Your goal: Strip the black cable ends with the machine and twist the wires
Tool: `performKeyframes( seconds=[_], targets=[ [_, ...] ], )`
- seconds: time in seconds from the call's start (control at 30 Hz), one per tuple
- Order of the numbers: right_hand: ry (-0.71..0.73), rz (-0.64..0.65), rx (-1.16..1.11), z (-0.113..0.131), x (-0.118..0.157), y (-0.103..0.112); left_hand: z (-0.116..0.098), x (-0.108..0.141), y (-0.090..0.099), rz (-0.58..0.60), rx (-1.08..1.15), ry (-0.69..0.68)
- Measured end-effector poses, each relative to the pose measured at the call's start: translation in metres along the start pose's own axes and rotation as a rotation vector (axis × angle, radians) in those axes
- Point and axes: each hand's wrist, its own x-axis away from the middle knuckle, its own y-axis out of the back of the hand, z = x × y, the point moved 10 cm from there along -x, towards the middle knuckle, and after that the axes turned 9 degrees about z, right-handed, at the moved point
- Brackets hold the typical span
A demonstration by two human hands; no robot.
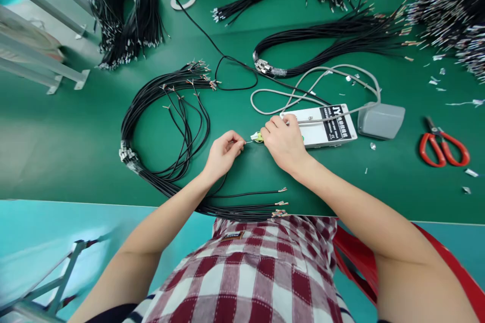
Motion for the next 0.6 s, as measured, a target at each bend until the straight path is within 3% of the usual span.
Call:
performKeyframes(
  seconds=[0.47,0.6],
  targets=[
    [-0.006,-0.037,-0.139,-0.006,-0.008,-0.002,0.001,-0.021,-0.002,-0.002,-0.126,-0.017],
    [-0.004,-0.062,-0.238,-0.007,-0.006,0.007,-0.003,-0.022,-0.004,0.003,-0.178,-0.020]
  ],
)
